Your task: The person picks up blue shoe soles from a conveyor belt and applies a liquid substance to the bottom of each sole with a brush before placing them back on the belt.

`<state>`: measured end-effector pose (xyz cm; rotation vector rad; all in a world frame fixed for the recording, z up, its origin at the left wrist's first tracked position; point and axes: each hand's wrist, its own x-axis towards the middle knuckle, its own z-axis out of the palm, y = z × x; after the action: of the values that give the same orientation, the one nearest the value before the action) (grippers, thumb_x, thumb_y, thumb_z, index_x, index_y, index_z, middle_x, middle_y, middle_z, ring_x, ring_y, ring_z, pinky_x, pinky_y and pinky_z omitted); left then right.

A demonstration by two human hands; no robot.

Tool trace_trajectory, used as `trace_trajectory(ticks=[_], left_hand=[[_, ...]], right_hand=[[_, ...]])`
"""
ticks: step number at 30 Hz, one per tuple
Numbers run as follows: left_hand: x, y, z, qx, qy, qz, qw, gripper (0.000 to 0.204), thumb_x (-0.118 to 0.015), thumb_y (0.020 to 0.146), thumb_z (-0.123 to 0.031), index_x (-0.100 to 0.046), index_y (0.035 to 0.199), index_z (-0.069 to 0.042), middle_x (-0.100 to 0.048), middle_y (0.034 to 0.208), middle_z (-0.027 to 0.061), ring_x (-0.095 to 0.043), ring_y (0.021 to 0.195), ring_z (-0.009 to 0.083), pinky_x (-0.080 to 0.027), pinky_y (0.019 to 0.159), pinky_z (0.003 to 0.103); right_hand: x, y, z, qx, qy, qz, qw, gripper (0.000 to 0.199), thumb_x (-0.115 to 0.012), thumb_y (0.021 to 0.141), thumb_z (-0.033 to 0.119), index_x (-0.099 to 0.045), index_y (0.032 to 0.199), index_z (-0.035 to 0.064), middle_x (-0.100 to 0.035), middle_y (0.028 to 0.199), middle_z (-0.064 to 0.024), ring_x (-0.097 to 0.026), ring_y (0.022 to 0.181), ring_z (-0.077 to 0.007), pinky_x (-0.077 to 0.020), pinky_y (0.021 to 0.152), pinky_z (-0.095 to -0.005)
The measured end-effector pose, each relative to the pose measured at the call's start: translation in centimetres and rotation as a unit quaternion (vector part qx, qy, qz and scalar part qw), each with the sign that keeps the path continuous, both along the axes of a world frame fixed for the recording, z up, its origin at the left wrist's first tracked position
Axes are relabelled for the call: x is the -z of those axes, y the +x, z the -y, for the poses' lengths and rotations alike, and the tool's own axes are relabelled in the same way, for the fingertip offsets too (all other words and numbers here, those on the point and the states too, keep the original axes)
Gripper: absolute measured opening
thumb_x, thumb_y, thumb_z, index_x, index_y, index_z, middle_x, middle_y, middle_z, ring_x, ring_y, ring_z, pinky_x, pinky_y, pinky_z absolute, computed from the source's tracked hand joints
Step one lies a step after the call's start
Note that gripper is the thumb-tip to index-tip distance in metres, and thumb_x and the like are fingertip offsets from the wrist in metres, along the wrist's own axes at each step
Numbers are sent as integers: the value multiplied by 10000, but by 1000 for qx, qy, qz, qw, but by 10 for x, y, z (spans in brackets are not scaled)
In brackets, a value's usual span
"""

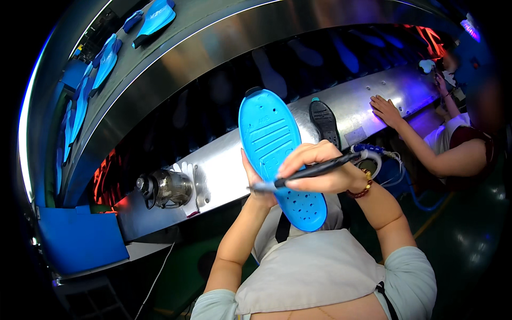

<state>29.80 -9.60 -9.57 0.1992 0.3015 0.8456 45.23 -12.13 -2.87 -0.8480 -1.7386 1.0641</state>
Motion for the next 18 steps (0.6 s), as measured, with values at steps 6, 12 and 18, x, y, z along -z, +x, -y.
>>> trace_trajectory(ticks=[6,12,18], left_hand=[[-1,1,-1,43,102,-2,994,857,-121,769,-743,-314,1316,-112,-497,1182,138,-512,1044,276,-432,879,429],[-9,4,-7,-96,95,-168,976,787,-122,814,-693,-332,1308,-118,-505,1169,106,-505,1052,248,-413,909,399],[-18,5,-19,-38,153,-55,986,978,-70,713,-797,-394,1210,-20,-573,954,233,-597,826,307,-505,730,409]], right_hand=[[-5,12,-4,82,-101,-10,991,169,-647,721,39,-633,882,-12,-649,834,-112,-615,811,-166,-489,737,-284],[-9,21,4,82,-158,-85,980,188,-682,689,64,-649,859,-10,-650,827,-100,-608,778,-133,-470,699,-245],[-6,28,8,-84,23,-6,996,200,-700,648,39,-651,840,13,-652,880,-113,-610,841,-232,-465,784,-315]])
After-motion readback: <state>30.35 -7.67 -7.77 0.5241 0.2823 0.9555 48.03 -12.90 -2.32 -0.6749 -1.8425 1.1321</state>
